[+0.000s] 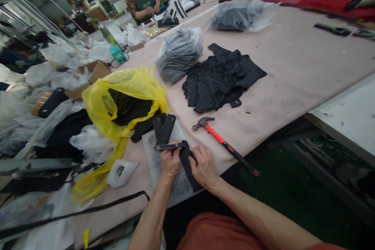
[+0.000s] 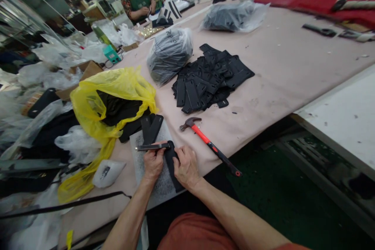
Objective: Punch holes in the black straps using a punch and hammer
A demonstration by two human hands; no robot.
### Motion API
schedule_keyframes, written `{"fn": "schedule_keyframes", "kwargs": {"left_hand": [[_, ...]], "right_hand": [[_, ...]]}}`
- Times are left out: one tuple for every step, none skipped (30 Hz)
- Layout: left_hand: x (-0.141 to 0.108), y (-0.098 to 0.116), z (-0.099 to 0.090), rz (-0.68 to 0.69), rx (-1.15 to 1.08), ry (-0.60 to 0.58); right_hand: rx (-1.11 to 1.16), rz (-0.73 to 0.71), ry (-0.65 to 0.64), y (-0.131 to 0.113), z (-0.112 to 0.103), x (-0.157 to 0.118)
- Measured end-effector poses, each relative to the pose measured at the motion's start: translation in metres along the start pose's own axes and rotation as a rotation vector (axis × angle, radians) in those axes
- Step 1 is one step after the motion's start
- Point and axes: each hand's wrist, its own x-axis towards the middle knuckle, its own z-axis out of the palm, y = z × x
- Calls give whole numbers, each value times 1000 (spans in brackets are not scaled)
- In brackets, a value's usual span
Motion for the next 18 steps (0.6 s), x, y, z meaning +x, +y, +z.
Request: {"fn": "schedule_keyframes", "kwargs": {"left_hand": [[0, 1, 0, 0, 10, 1], [0, 1, 1, 4, 20, 5], [1, 2, 1, 11, 32, 9], [1, 3, 1, 18, 48, 11], [1, 3, 2, 26, 68, 12], [1, 4, 3, 34, 90, 11], [2, 4, 3, 41, 112, 7], [2, 4, 5, 47, 134, 1], [3, 4, 6, 53, 152, -6], [3, 4, 7, 62, 166, -12], [3, 3, 9, 71, 177, -18], [4, 2, 10, 81, 186, -20], [4, 1, 12, 91, 192, -18], [4, 0, 12, 100, 196, -17], [4, 0, 13, 106, 198, -16], [5, -1, 13, 108, 200, -18], [5, -1, 13, 110, 204, -22], [5, -2, 13, 113, 209, -27]], "right_hand": [[0, 3, -1, 0, 0, 0], [2, 5, -1, 0, -1, 0], [7, 7, 0, 0, -1, 1], [13, 8, -1, 1, -1, 1], [19, 9, -1, 1, -1, 1], [23, 10, -2, 2, -1, 1], [26, 10, -3, 2, -1, 1], [28, 9, -5, 2, -1, 1], [29, 9, -6, 3, -1, 1], [29, 8, -8, 3, 0, 1], [30, 8, -9, 2, 0, 1], [30, 8, -10, 2, 1, 1], [30, 10, -13, 2, 0, 1], [31, 10, -22, 1, -1, 1], [33, 8, -42, 1, -3, 2], [35, 1, -67, 2, -8, 4], [34, -10, -86, 3, -14, 7], [21, -26, -91, 6, -22, 11]]}}
